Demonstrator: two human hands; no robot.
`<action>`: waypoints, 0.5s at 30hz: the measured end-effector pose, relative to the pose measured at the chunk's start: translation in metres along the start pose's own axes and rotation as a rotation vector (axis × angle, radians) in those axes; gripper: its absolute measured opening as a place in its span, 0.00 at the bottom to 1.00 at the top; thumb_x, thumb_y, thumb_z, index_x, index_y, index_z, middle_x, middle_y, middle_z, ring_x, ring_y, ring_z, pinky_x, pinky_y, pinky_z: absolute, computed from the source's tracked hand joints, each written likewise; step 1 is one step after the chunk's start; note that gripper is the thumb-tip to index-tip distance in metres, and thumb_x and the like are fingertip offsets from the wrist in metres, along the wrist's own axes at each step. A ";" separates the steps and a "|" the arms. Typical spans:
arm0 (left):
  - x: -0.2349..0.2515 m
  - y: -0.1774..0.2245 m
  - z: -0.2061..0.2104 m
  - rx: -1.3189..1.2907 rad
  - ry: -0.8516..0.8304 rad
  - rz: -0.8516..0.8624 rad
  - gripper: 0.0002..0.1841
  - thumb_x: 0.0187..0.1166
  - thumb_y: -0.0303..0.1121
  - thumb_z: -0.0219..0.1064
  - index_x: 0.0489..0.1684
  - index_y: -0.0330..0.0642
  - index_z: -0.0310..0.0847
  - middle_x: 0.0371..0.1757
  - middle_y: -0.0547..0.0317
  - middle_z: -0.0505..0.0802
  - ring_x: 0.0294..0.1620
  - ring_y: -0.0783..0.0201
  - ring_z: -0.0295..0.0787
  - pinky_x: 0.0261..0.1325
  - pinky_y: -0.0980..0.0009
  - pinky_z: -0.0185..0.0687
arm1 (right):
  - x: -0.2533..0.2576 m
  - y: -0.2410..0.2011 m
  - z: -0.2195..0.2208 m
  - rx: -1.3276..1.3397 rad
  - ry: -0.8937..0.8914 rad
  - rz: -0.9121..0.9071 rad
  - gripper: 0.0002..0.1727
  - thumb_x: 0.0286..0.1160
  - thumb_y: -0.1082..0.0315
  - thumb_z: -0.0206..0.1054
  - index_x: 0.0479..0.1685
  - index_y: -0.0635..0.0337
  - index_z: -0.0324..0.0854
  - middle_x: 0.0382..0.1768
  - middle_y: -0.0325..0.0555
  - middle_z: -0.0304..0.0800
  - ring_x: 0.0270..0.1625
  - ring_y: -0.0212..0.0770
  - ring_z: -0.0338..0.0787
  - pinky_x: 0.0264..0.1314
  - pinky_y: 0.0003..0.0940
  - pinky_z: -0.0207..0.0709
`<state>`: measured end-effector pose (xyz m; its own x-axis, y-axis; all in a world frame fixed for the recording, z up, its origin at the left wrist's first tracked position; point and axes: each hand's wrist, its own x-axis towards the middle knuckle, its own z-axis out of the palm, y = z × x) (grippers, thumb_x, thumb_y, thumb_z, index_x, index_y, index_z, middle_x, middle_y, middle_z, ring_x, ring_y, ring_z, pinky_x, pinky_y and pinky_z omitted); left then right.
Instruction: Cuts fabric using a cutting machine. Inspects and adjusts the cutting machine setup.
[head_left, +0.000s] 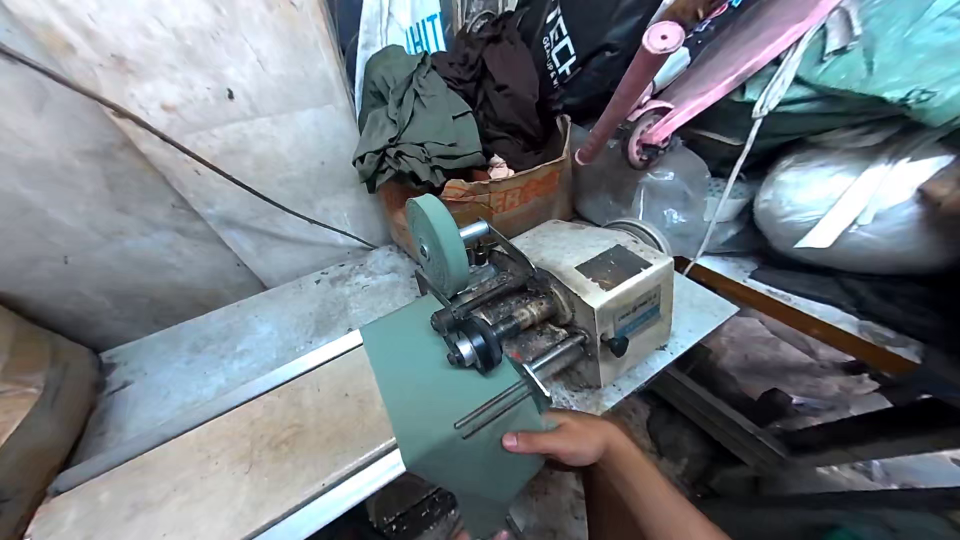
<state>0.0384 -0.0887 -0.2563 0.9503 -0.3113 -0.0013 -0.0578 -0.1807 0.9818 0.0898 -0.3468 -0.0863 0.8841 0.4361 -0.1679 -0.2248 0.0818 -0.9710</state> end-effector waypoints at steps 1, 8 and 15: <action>0.001 -0.002 0.000 0.003 0.004 0.008 0.13 0.66 0.30 0.82 0.42 0.31 0.92 0.43 0.54 0.97 0.50 0.72 0.94 0.64 0.68 0.88 | 0.000 0.000 0.000 -0.002 -0.003 0.002 0.16 0.84 0.54 0.63 0.59 0.53 0.86 0.50 0.29 0.95 0.56 0.26 0.92 0.67 0.32 0.84; 0.005 -0.010 0.001 -0.010 -0.011 0.058 0.11 0.67 0.29 0.81 0.40 0.30 0.93 0.49 0.50 0.96 0.57 0.68 0.92 0.68 0.66 0.86 | -0.001 -0.002 -0.001 0.002 -0.012 0.010 0.16 0.84 0.54 0.63 0.59 0.53 0.86 0.51 0.29 0.95 0.57 0.25 0.91 0.69 0.32 0.83; 0.005 -0.008 0.002 -0.009 -0.021 0.037 0.10 0.67 0.29 0.81 0.37 0.31 0.93 0.47 0.52 0.96 0.53 0.70 0.92 0.65 0.67 0.87 | -0.001 -0.002 -0.001 0.022 -0.025 -0.008 0.15 0.85 0.55 0.62 0.57 0.52 0.86 0.50 0.28 0.95 0.57 0.25 0.91 0.68 0.31 0.84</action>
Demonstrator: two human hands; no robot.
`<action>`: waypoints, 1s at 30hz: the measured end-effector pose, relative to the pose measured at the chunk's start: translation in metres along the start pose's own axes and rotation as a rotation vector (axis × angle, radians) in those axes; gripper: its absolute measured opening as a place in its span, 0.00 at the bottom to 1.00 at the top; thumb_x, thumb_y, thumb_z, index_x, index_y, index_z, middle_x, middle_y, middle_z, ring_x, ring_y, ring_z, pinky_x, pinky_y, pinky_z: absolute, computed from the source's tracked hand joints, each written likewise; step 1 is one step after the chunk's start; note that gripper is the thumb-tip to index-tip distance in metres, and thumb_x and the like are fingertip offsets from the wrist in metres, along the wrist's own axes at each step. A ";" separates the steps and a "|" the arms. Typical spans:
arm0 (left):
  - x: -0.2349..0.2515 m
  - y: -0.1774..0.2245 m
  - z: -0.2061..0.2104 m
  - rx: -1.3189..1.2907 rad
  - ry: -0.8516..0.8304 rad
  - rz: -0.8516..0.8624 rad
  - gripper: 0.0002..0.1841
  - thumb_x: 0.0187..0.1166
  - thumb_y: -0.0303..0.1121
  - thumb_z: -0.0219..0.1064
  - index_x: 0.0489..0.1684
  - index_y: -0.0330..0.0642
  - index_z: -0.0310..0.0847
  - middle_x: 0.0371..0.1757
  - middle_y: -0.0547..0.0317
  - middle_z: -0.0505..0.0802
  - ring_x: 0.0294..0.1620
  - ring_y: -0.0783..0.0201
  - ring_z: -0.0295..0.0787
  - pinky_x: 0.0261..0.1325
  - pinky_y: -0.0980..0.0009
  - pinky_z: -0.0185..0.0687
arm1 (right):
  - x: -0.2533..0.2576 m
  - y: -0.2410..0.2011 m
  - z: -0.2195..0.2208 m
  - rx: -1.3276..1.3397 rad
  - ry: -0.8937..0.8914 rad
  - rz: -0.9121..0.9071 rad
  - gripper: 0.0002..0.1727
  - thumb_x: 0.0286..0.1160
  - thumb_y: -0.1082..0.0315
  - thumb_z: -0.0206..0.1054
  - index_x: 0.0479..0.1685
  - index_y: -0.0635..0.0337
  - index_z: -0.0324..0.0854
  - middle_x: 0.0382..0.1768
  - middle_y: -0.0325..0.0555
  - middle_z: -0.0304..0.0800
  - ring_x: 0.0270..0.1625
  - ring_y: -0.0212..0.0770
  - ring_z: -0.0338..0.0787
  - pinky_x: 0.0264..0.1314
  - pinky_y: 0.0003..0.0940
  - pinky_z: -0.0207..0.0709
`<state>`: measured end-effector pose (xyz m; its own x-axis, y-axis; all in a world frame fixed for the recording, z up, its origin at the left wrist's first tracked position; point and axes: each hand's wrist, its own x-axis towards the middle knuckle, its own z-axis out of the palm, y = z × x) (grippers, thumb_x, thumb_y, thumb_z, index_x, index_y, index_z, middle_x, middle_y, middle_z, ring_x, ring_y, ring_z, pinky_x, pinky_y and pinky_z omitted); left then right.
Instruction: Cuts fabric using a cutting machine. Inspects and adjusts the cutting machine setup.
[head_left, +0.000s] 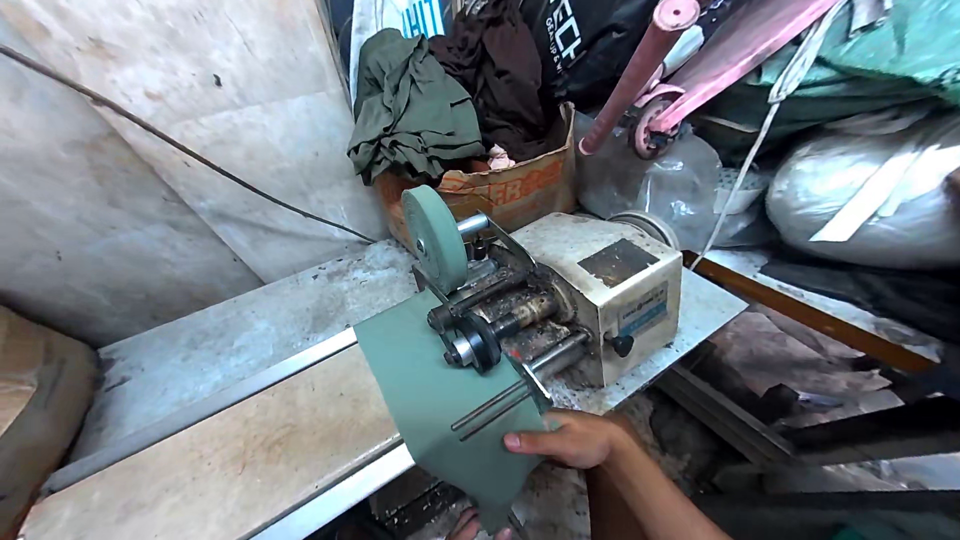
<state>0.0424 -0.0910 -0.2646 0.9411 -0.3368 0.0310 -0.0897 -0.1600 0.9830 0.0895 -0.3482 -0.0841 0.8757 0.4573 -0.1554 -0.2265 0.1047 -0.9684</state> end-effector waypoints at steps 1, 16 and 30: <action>0.001 0.001 -0.001 0.018 -0.001 -0.005 0.10 0.67 0.30 0.81 0.36 0.31 0.92 0.45 0.52 0.96 0.52 0.71 0.92 0.64 0.68 0.87 | 0.001 0.001 0.000 -0.001 0.000 -0.007 0.15 0.85 0.54 0.62 0.58 0.52 0.86 0.51 0.29 0.95 0.57 0.25 0.91 0.68 0.32 0.84; 0.005 -0.005 -0.006 0.066 -0.038 0.018 0.15 0.72 0.36 0.79 0.44 0.30 0.92 0.54 0.44 0.94 0.62 0.56 0.90 0.72 0.57 0.81 | -0.003 0.000 0.019 -0.049 0.176 -0.153 0.10 0.78 0.54 0.70 0.55 0.32 0.88 0.49 0.16 0.95 0.52 0.18 0.91 0.62 0.21 0.85; 0.007 -0.015 -0.005 0.106 -0.081 0.063 0.16 0.74 0.37 0.77 0.42 0.28 0.91 0.52 0.42 0.94 0.59 0.54 0.91 0.69 0.56 0.83 | 0.002 -0.003 0.018 0.039 0.103 -0.235 0.11 0.81 0.58 0.68 0.57 0.31 0.88 0.53 0.17 0.95 0.57 0.18 0.90 0.67 0.22 0.83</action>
<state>0.0522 -0.0868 -0.2787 0.9033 -0.4228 0.0732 -0.1859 -0.2320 0.9548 0.0843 -0.3311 -0.0783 0.9446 0.3242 0.0518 -0.0264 0.2323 -0.9723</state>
